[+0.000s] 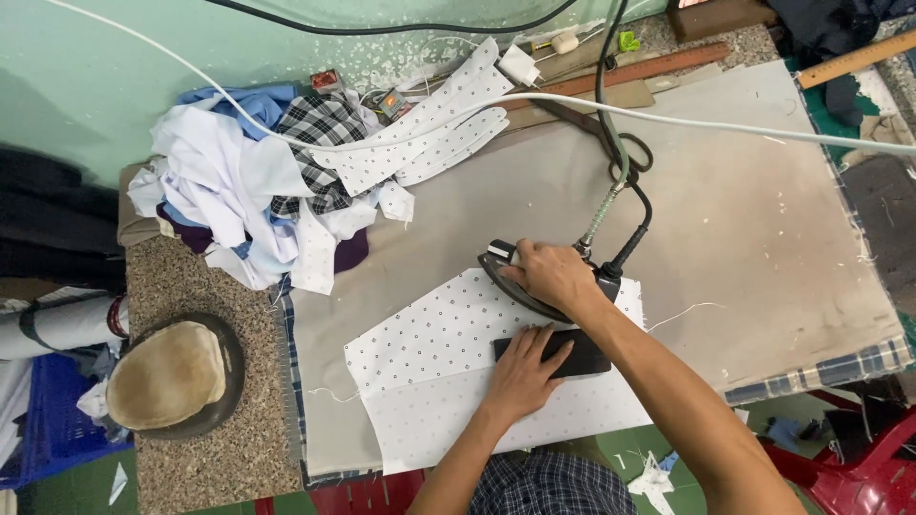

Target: The person irons a white patterned fabric piece on a work table using a steam iron and a black pressing block. They repeatedly smooth the fabric with their hands, press seams with the block, and move the iron across the surface to flatten the material.

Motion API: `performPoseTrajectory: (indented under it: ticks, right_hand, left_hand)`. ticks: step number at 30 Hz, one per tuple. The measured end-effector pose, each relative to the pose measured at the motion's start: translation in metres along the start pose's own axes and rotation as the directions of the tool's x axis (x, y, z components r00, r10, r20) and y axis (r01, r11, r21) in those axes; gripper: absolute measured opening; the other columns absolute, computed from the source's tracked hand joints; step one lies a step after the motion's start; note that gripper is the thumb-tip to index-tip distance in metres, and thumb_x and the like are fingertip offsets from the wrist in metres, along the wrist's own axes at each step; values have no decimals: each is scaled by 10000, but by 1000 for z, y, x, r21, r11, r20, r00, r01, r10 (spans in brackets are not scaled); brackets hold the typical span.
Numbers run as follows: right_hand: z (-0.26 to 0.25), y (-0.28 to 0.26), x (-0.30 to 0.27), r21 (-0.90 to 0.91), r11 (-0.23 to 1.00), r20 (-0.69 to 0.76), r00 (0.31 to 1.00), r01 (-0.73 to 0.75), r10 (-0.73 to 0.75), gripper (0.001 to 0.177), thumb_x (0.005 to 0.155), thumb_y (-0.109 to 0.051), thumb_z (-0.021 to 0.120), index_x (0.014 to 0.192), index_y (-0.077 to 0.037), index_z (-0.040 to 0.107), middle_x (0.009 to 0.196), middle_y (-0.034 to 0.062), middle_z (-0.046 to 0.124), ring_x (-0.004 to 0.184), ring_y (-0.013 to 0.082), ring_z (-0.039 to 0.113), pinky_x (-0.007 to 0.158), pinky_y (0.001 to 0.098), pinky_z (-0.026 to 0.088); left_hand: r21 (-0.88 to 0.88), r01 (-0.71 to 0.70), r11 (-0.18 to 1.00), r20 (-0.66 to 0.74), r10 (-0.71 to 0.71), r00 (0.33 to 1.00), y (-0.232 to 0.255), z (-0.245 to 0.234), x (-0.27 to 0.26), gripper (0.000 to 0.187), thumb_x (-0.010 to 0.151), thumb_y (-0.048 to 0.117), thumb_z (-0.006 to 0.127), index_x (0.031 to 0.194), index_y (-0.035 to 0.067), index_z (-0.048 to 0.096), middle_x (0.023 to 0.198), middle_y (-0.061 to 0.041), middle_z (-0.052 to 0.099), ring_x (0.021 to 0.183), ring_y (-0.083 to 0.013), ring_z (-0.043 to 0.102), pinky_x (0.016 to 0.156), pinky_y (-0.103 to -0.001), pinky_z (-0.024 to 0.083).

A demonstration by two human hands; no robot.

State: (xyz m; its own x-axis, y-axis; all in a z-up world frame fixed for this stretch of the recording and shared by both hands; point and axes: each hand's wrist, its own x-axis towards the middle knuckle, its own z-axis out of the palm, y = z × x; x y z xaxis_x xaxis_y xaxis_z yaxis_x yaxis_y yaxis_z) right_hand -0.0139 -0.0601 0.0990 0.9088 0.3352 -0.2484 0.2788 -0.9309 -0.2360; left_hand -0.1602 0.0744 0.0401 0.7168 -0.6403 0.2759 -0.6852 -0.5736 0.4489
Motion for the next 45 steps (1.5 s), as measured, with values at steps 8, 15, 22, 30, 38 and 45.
performPoseTrajectory:
  ticks: [8,15,22,30,38,45]
  right_hand:
    - [28,27,-61,-375,910,-344,886,175,-312,673,819,-315,743,1415,-92,524,1325,167,560,1200,321,550,986,404,460]
    - [51,26,-41,-501,859,-435,829,102,-352,456,950,-163,564,1389,-44,538,879,163,560,816,329,565,709,392,460]
    - [-5,25,5,254,966,210,978,-41,-14,502,899,-299,708,1335,-99,560,1097,194,735,1001,364,737,839,458,597]
    - [-82,15,-137,322,811,212,872,-488,441,540,923,-350,670,1360,-65,530,1141,236,721,1067,421,713,861,534,588]
    - [-38,-40,-239,425,492,206,611,-759,764,553,930,-418,603,1437,-217,513,1194,204,735,1129,414,698,975,543,562]
    - [17,-75,-233,365,533,310,639,-764,704,520,948,-451,555,1416,-245,462,1209,131,730,1077,351,737,924,500,606]
  left_hand:
    - [9,11,1000,33,-11,999,-3,9,-5,469,964,330,597,1401,158,597,1395,-233,518,1299,-386,490,1169,-550,327]
    - [3,50,999,80,-50,996,-1,10,-5,473,963,378,602,1388,170,612,1417,-215,520,1339,-375,472,1198,-549,289]
    - [-18,8,1000,39,-8,999,-8,23,-9,485,938,308,649,1404,185,598,1324,-214,541,1240,-370,513,1095,-522,384]
    - [58,166,984,299,-175,938,-67,-26,8,556,940,346,653,1473,262,519,1254,-240,518,1153,-385,529,970,-498,419]
    - [165,195,967,305,-238,922,-147,-60,42,552,985,406,606,1493,208,520,1327,-295,527,1156,-380,567,963,-482,453]
    - [-10,-78,997,202,79,976,-134,-80,-13,616,827,334,774,1404,198,606,1190,-290,571,1037,-415,594,848,-499,507]
